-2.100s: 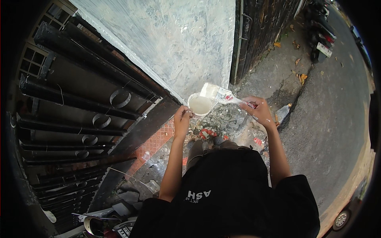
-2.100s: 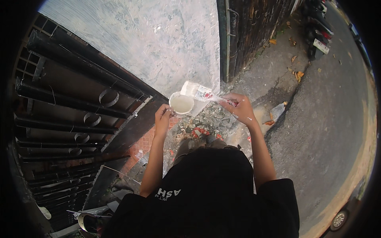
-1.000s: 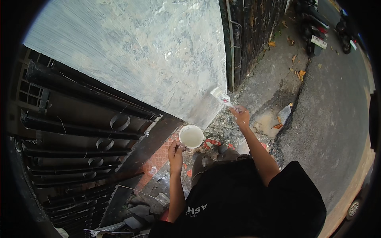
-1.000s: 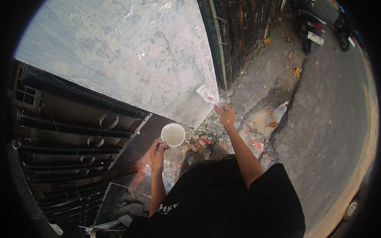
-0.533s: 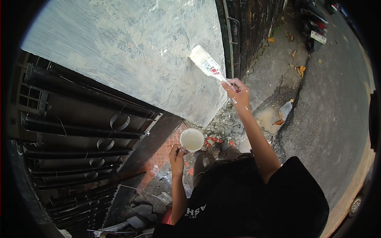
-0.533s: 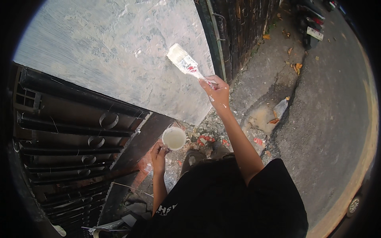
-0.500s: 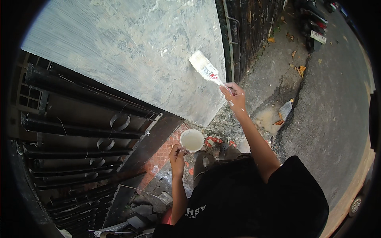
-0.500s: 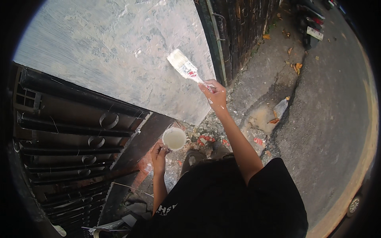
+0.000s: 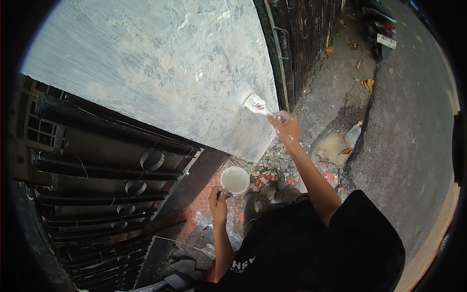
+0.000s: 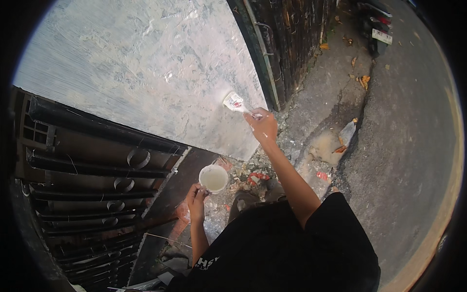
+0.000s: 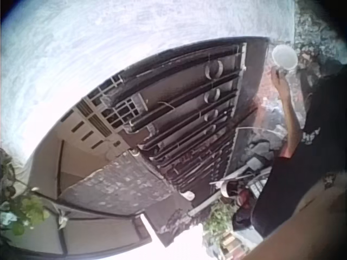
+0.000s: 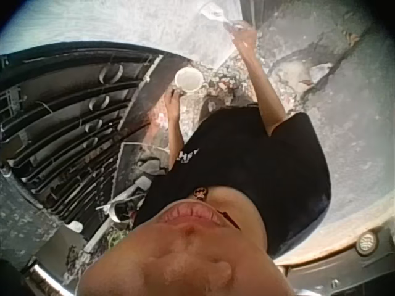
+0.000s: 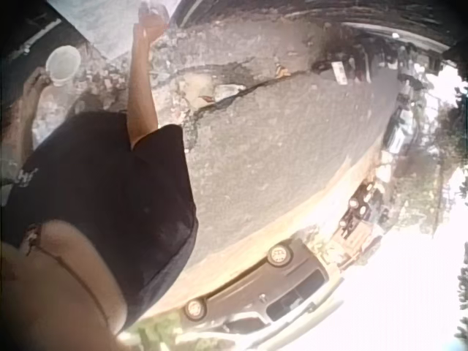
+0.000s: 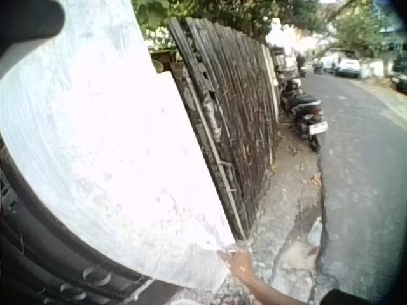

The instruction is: The person paints a concrete wall pillar with white paint using a paint brush.

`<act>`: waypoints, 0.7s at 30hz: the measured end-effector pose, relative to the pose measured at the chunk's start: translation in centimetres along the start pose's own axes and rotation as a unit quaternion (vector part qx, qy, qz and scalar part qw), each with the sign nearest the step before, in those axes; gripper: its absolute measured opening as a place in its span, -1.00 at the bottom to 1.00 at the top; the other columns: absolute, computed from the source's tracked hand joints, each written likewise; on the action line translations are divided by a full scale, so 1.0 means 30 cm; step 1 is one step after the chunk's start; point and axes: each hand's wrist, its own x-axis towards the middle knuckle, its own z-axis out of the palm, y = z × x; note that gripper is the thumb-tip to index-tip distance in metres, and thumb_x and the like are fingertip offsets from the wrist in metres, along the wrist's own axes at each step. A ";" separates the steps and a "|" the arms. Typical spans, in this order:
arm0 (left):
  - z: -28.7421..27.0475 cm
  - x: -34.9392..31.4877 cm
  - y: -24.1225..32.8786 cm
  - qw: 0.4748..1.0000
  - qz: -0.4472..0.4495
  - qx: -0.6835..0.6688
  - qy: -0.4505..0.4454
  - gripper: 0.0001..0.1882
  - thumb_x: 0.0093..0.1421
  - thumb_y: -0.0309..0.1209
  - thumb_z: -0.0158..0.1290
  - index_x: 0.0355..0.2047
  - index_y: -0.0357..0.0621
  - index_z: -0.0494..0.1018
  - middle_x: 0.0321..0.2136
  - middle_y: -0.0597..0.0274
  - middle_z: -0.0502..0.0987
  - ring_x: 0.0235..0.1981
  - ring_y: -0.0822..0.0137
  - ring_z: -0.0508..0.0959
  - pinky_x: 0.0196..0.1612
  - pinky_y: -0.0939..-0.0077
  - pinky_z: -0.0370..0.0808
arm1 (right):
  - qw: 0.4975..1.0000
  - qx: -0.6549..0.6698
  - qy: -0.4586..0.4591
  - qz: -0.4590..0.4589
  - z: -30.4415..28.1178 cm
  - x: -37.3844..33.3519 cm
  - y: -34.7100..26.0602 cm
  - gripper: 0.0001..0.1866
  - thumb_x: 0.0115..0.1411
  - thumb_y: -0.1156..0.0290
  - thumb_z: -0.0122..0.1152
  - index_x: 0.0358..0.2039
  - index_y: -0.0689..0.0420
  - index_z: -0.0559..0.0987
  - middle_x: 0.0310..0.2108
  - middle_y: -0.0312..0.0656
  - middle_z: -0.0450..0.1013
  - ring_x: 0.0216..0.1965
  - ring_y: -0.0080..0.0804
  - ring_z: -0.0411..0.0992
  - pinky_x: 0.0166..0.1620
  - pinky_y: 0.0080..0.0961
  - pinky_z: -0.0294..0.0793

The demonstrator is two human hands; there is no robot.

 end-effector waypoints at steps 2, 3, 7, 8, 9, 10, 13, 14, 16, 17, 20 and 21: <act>-0.004 0.004 0.000 1.000 -0.003 -0.010 0.001 -0.93 0.03 -0.59 -0.16 -0.55 -0.20 0.29 -0.50 0.31 0.37 -0.52 0.54 0.35 -0.37 0.66 0.36 | 0.988 0.148 -0.001 -0.037 -0.063 0.013 -0.139 -0.75 -0.13 0.26 0.27 -0.49 0.17 0.53 -0.72 -0.34 0.34 -0.68 -0.69 0.21 -0.61 -0.71 0.14; -0.006 -0.001 -0.002 1.000 -0.007 -0.021 0.004 -0.93 0.03 -0.59 -0.16 -0.55 -0.21 0.29 -0.50 0.31 0.36 -0.52 0.54 0.36 -0.36 0.66 0.36 | 0.973 0.226 0.000 -0.052 -0.089 0.013 -0.202 -0.78 -0.10 0.33 0.27 -0.49 0.20 0.52 -0.72 -0.41 0.31 -0.68 -0.79 0.13 -0.63 -0.79 0.05; -0.015 -0.009 -0.009 0.999 -0.013 -0.019 0.031 -0.93 0.00 -0.63 -0.18 -0.55 -0.24 0.29 -0.58 0.30 0.35 -0.52 0.51 0.38 -0.40 0.64 0.33 | 0.942 0.334 -0.021 -0.032 -0.109 0.072 -0.288 -0.83 -0.07 0.40 0.24 -0.48 0.22 0.51 -0.72 -0.45 0.29 -0.68 -0.83 0.11 -0.65 -0.80 -0.02; -0.012 -0.006 -0.005 1.000 -0.009 -0.020 0.017 -0.94 0.02 -0.61 -0.17 -0.54 -0.23 0.29 -0.54 0.31 0.35 -0.52 0.52 0.37 -0.38 0.65 0.36 | 0.949 0.312 -0.028 -0.039 -0.088 0.108 -0.248 -0.82 -0.07 0.39 0.24 -0.47 0.22 0.50 -0.72 -0.46 0.28 -0.68 -0.82 0.10 -0.65 -0.79 -0.04; 0.000 0.002 0.000 1.000 -0.004 -0.021 0.000 -0.94 0.04 -0.59 -0.16 -0.54 -0.22 0.30 -0.50 0.31 0.35 -0.52 0.53 0.36 -0.36 0.65 0.38 | 0.956 0.289 -0.032 -0.048 -0.068 0.148 -0.187 -0.80 -0.06 0.38 0.25 -0.47 0.22 0.49 -0.73 -0.46 0.27 -0.69 -0.81 0.09 -0.65 -0.77 -0.05; 0.009 0.006 0.002 1.000 -0.001 -0.021 -0.008 -0.94 0.04 -0.59 -0.16 -0.54 -0.22 0.30 -0.50 0.31 0.35 -0.52 0.53 0.36 -0.36 0.65 0.38 | 0.971 0.225 -0.014 -0.082 -0.027 0.196 -0.062 -0.77 -0.07 0.32 0.25 -0.49 0.21 0.49 -0.74 -0.43 0.26 -0.70 -0.79 0.08 -0.65 -0.75 -0.02; 0.008 0.012 -0.002 1.000 0.001 -0.028 -0.009 -0.93 0.04 -0.59 -0.17 -0.54 -0.22 0.30 -0.53 0.32 0.35 -0.52 0.54 0.36 -0.36 0.65 0.38 | 0.993 0.106 -0.002 -0.056 0.009 0.206 0.145 -0.70 -0.11 0.19 0.26 -0.50 0.18 0.51 -0.73 -0.34 0.32 -0.71 -0.66 0.18 -0.63 -0.65 0.12; 0.011 0.015 0.006 1.000 0.000 -0.024 -0.004 -0.93 0.04 -0.59 -0.17 -0.54 -0.22 0.30 -0.55 0.32 0.34 -0.52 0.54 0.36 -0.36 0.65 0.38 | 0.993 0.106 -0.005 -0.057 -0.002 0.206 0.167 -0.70 -0.11 0.19 0.26 -0.50 0.18 0.51 -0.73 -0.34 0.32 -0.71 -0.66 0.18 -0.63 -0.65 0.12; 0.006 0.013 0.012 1.000 -0.004 -0.018 -0.001 -0.93 0.04 -0.59 -0.17 -0.54 -0.22 0.30 -0.57 0.32 0.34 -0.53 0.54 0.35 -0.36 0.65 0.38 | 0.997 -0.052 0.015 -0.047 -0.035 0.178 0.154 -0.64 -0.17 0.10 0.26 -0.50 0.15 0.53 -0.67 -0.21 0.40 -0.65 -0.45 0.34 -0.53 -0.52 0.28; 0.004 0.014 0.010 1.000 -0.003 -0.017 -0.004 -0.93 0.05 -0.58 -0.17 -0.54 -0.22 0.30 -0.59 0.33 0.34 -0.53 0.55 0.35 -0.36 0.66 0.37 | 0.997 -0.052 0.015 -0.046 -0.047 0.173 0.142 -0.64 -0.17 0.10 0.26 -0.50 0.15 0.53 -0.67 -0.21 0.40 -0.65 -0.45 0.34 -0.53 -0.52 0.28; 0.013 0.029 0.016 1.000 0.003 -0.013 -0.009 -0.94 0.05 -0.58 -0.15 -0.55 -0.23 0.30 -0.60 0.33 0.34 -0.53 0.53 0.36 -0.39 0.66 0.35 | 0.980 -0.199 0.025 -0.006 -0.106 0.186 0.025 -0.64 -0.19 0.08 0.25 -0.49 0.12 0.55 -0.60 -0.15 0.45 -0.53 -0.29 0.43 -0.42 -0.43 0.35; 0.019 0.031 0.014 1.000 0.005 -0.011 -0.007 -0.94 0.04 -0.59 -0.14 -0.55 -0.24 0.30 -0.61 0.34 0.34 -0.54 0.52 0.36 -0.41 0.65 0.32 | 0.983 -0.177 0.017 -0.033 -0.123 0.185 -0.062 -0.64 -0.19 0.08 0.25 -0.49 0.11 0.56 -0.59 -0.14 0.45 -0.52 -0.31 0.43 -0.42 -0.45 0.36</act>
